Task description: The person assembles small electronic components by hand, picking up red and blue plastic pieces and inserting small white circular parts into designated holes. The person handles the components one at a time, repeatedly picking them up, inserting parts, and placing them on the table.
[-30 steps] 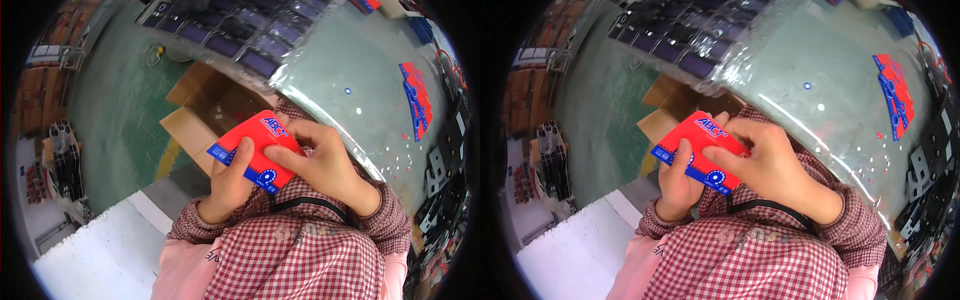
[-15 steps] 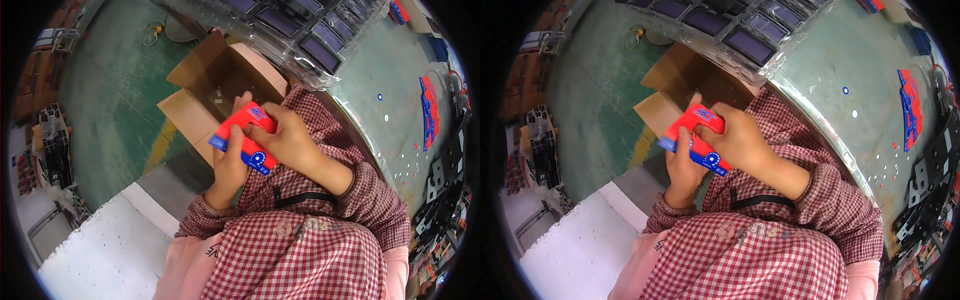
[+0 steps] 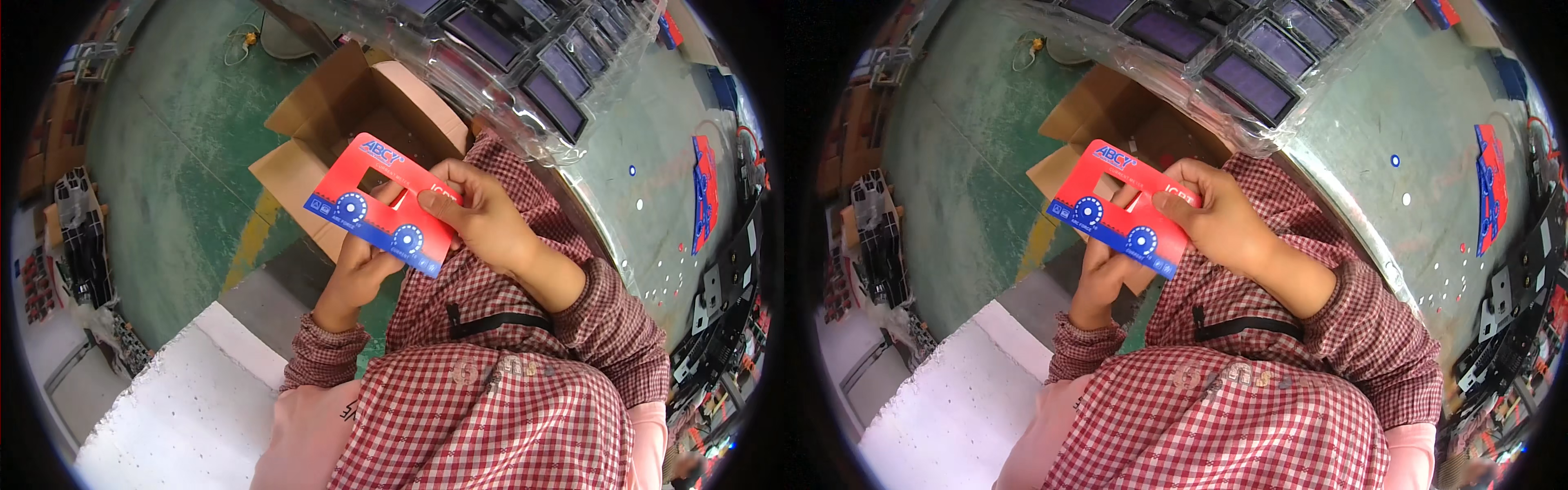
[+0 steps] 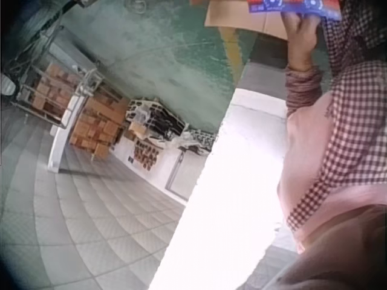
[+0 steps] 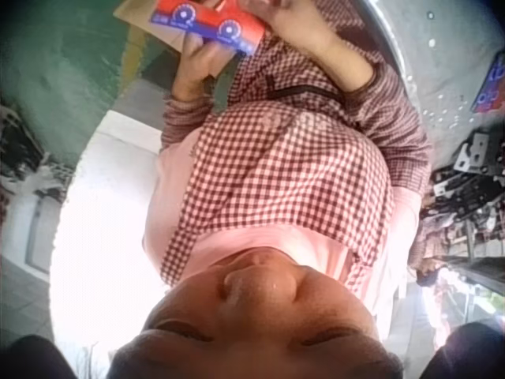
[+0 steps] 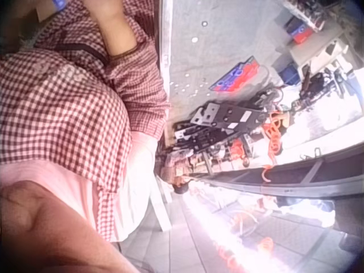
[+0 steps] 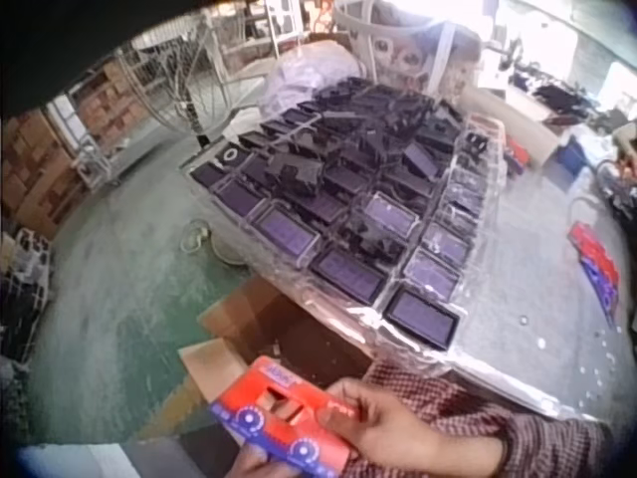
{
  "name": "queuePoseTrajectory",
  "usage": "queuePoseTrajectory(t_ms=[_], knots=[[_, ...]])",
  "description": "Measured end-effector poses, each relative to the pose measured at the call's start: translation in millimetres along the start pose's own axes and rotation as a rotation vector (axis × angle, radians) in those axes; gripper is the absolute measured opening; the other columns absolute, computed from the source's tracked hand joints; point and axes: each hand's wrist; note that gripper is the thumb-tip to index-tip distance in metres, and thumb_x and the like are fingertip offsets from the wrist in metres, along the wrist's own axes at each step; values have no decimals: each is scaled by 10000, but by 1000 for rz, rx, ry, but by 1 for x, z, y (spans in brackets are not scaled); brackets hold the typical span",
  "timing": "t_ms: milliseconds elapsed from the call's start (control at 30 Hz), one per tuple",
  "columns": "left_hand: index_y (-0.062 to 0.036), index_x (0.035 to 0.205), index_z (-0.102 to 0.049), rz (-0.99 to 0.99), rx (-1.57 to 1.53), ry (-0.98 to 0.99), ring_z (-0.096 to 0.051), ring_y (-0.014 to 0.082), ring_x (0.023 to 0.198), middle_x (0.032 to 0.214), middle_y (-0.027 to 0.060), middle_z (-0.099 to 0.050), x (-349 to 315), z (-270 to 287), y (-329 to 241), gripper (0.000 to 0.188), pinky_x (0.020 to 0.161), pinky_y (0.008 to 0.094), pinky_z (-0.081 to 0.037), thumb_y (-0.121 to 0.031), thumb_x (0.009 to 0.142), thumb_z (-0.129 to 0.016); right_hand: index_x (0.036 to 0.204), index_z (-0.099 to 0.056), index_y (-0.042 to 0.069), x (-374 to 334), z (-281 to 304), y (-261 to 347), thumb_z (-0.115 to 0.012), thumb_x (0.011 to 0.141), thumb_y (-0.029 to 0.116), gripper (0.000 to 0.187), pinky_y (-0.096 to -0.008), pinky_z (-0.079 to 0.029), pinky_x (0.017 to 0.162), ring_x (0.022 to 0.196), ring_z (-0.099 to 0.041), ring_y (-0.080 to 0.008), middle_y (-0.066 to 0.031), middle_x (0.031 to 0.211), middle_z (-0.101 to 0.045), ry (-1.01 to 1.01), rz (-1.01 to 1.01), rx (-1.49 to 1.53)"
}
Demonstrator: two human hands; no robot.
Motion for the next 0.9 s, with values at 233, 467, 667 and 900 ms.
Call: queuePoseTrajectory(t_ms=[233, 467, 667, 900], knots=[[41, 1411, -342, -95, 319, -15, -563, 137, 949, 1104, 115, -584, 2, 3, 20, 602, 824, 286, -457, -11, 855, -567, 955, -570, 42, 5, 0, -4, -594, 929, 116, 81, -191, -392, 467, 587, -528, -33, -7, 772, -619, 5, -46, 195], [75, 1191, -547, -526, 758, -306, -622, 175, 883, 1026, 89, -640, 16, -4, 23, 397, 797, 299, -496, -25, 819, -641, 962, -567, 45, 7, -12, -4, -588, 937, 128, 90, -189, -380, 447, 556, -519, -35, -7, 741, -616, -23, -23, 207], [-5, 1096, -625, -718, 929, -369, -646, 250, 878, 986, 134, -649, 27, 0, 20, 297, 791, 320, -502, -115, 820, -648, 961, -565, 33, -1, -22, -3, -585, 935, 108, 82, -188, -375, 436, 529, -514, -37, -20, 719, -616, -35, -2, 293], [8, 1265, -502, -281, 1111, -618, -561, 277, 1064, 1173, 192, -549, 18, 51, 4, 449, 939, 386, -425, -131, 852, -609, 951, -567, 17, -5, -10, 5, -583, 934, 102, 87, -191, -370, 421, 502, -500, -39, -16, 694, -611, -213, 4, 225]])
Point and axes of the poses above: each hand's wrist, its own x-axis towards the middle knuckle, its own z-axis out of the back of the hand, y = z × x
